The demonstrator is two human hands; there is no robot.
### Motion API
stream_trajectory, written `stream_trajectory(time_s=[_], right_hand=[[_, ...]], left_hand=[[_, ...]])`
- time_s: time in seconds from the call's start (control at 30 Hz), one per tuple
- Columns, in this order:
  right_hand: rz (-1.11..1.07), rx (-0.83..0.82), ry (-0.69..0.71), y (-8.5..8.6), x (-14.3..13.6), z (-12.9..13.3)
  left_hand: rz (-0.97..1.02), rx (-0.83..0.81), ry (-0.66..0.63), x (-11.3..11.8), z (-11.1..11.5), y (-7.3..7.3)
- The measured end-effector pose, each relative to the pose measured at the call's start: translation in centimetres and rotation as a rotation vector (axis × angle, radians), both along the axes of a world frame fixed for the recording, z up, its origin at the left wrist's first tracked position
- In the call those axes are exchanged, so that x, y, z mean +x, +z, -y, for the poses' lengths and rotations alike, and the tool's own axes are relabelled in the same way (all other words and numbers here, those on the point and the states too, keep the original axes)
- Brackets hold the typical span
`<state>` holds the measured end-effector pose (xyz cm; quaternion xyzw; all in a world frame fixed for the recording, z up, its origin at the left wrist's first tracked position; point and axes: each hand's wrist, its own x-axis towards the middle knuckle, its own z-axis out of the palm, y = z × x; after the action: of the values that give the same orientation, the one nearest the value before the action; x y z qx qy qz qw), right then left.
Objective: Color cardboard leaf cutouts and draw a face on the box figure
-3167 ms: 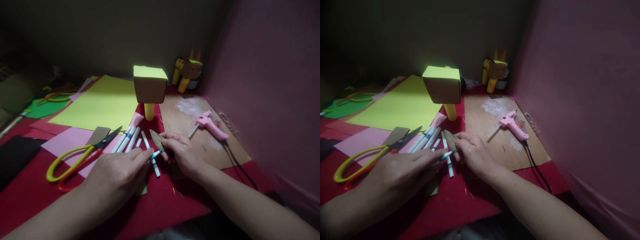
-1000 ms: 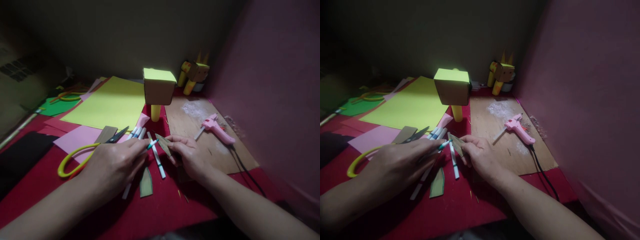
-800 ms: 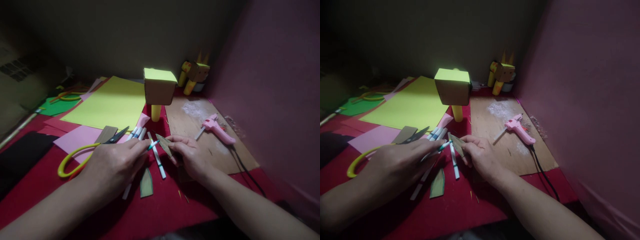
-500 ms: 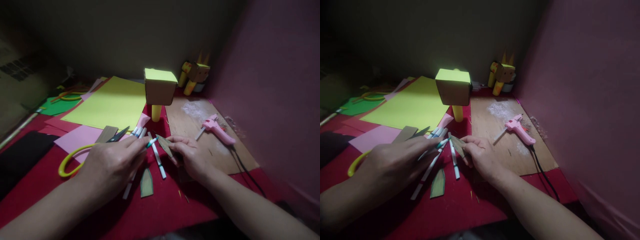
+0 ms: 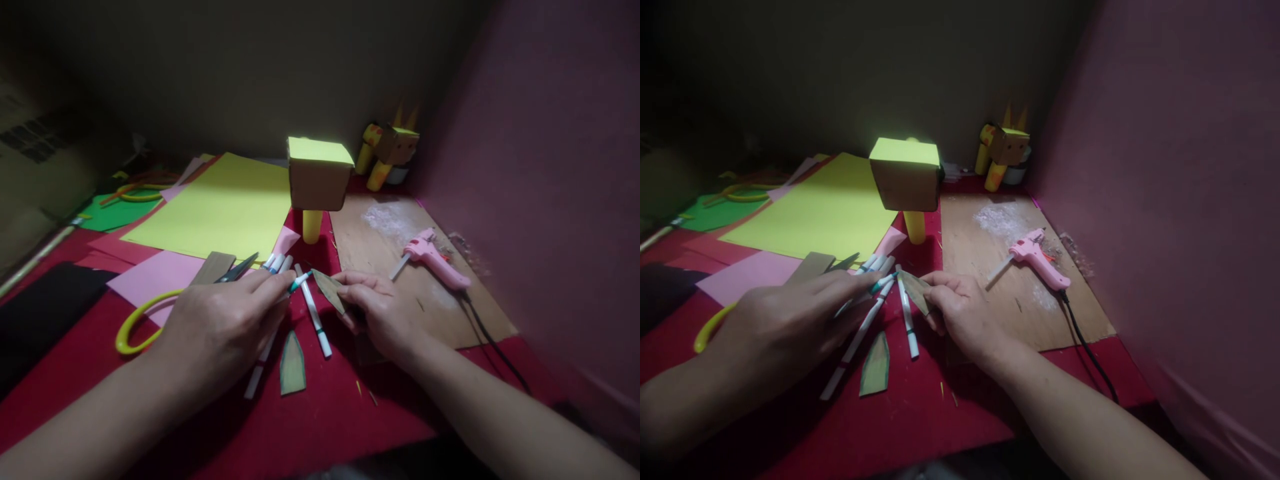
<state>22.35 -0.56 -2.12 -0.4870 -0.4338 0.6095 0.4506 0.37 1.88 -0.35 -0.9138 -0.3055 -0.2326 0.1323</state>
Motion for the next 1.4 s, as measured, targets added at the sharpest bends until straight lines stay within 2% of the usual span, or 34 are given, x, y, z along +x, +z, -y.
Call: stream_trajectory(time_s=[0.3, 0.5, 0.7, 0.87, 1.1, 1.4], right_hand=[[0.011, 0.003, 0.006, 0.0, 0.0, 0.0], [0.028, 0.015, 0.014, -0.1, 0.0, 0.0], [0.05, 0.041, 0.026, -0.1, -0.1, 0.0], [0.068, 0.016, 0.015, 0.4, -0.3, 0.2], [0.079, 0.037, -0.027, 0.8, -0.5, 0.3], [0.077, 0.045, -0.059, 0.5, -0.6, 0.1]], left_hand=[[0.014, 0.054, 0.009, 0.1, -0.2, -0.1], [0.009, 0.081, -0.046, 0.3, 0.0, -0.3], [0.037, 0.065, 0.056, 0.4, -0.4, 0.6], [0.075, 0.021, -0.034, 0.8, 0.2, 0.3], [0.1, -0.037, -0.062, 0.8, 0.4, -0.8], [0.074, -0.048, -0.085, 1.6, 1.2, -0.2]])
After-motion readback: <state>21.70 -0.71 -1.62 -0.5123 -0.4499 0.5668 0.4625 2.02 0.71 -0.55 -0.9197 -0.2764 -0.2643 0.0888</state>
